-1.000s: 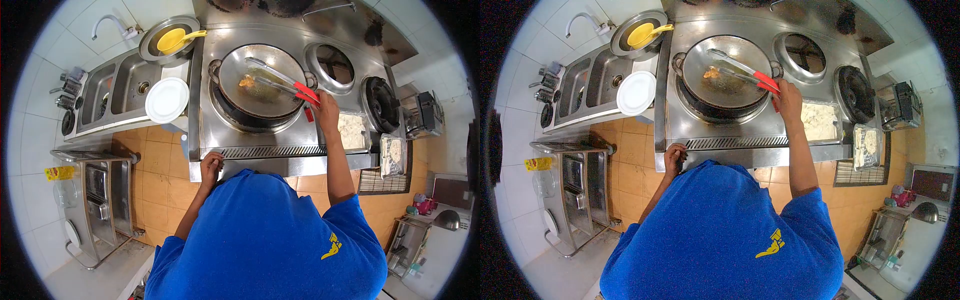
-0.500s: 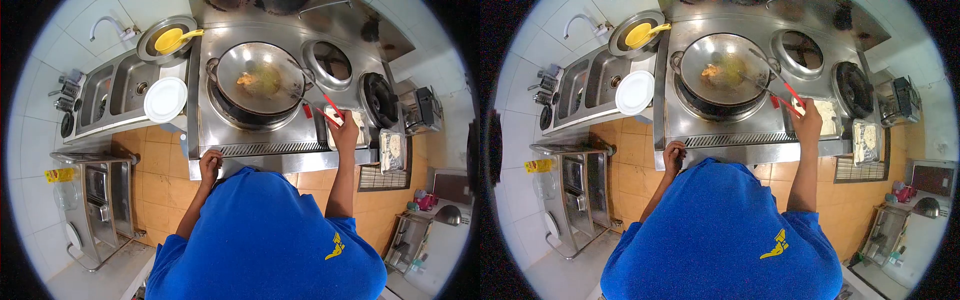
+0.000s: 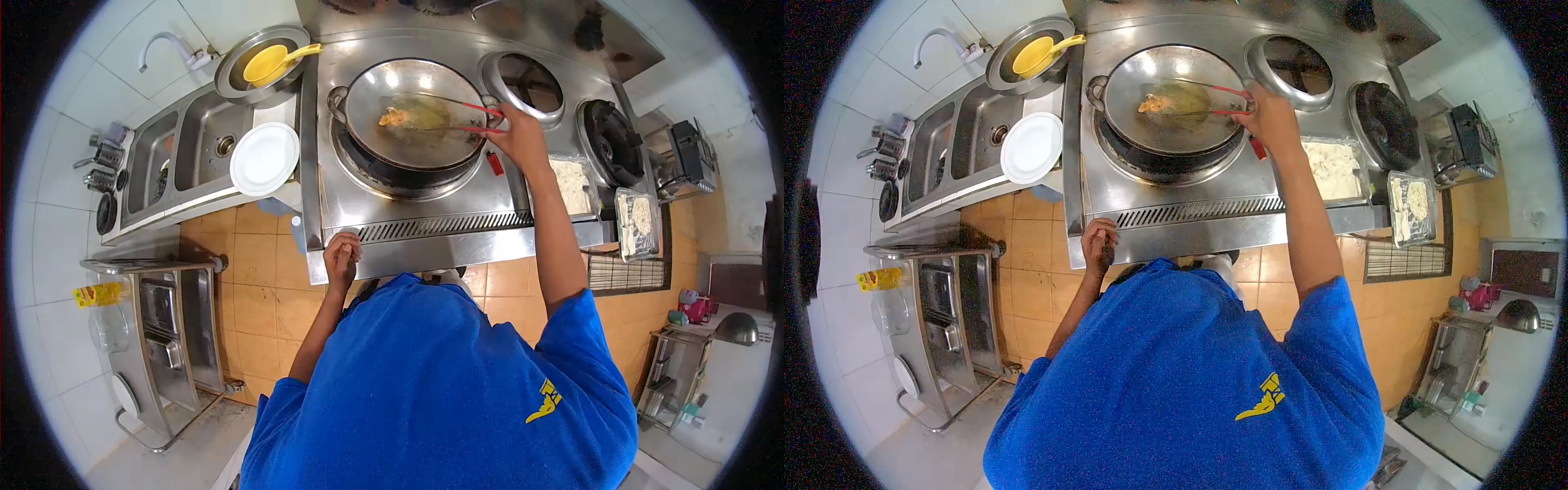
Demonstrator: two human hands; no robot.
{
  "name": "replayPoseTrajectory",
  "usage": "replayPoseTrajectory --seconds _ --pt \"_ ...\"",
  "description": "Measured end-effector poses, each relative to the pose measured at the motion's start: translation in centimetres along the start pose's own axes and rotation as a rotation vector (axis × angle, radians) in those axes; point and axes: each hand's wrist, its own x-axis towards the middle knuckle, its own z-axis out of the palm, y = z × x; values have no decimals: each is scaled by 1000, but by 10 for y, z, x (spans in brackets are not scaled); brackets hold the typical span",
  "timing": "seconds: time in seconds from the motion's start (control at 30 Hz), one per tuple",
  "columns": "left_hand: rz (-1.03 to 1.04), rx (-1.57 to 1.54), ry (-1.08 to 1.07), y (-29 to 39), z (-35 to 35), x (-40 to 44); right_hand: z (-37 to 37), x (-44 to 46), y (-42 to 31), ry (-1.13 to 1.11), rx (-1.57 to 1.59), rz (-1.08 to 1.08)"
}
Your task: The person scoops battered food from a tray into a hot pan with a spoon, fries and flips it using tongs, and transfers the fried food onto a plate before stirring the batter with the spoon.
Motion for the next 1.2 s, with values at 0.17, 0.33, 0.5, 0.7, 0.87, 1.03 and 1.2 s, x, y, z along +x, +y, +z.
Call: replayPoseTrajectory --seconds 0.17,0.33,0.5,0.7,0.87,1.03,1.2 --pt "-15 11 9 -4 -5 -2 4 18 13 -62 -18 10" --pt "-5 -43 33 -5 -3 -3 4 16 20 -47 -39 50" --pt "18 -41 29 -6 -5 -2 21 0 32 37 113 -67" --pt "16 -40 37 -8 -4 -2 41 -7 37 70 101 -169" --pt "26 -42 52 -6 -1 -1 49 1 34 133 60 -226" --pt "-40 10 58 -6 -3 -2 42 17 26 149 72 -226" --pt "39 6 49 -9 -3 0 37 24 22 151 121 -231"
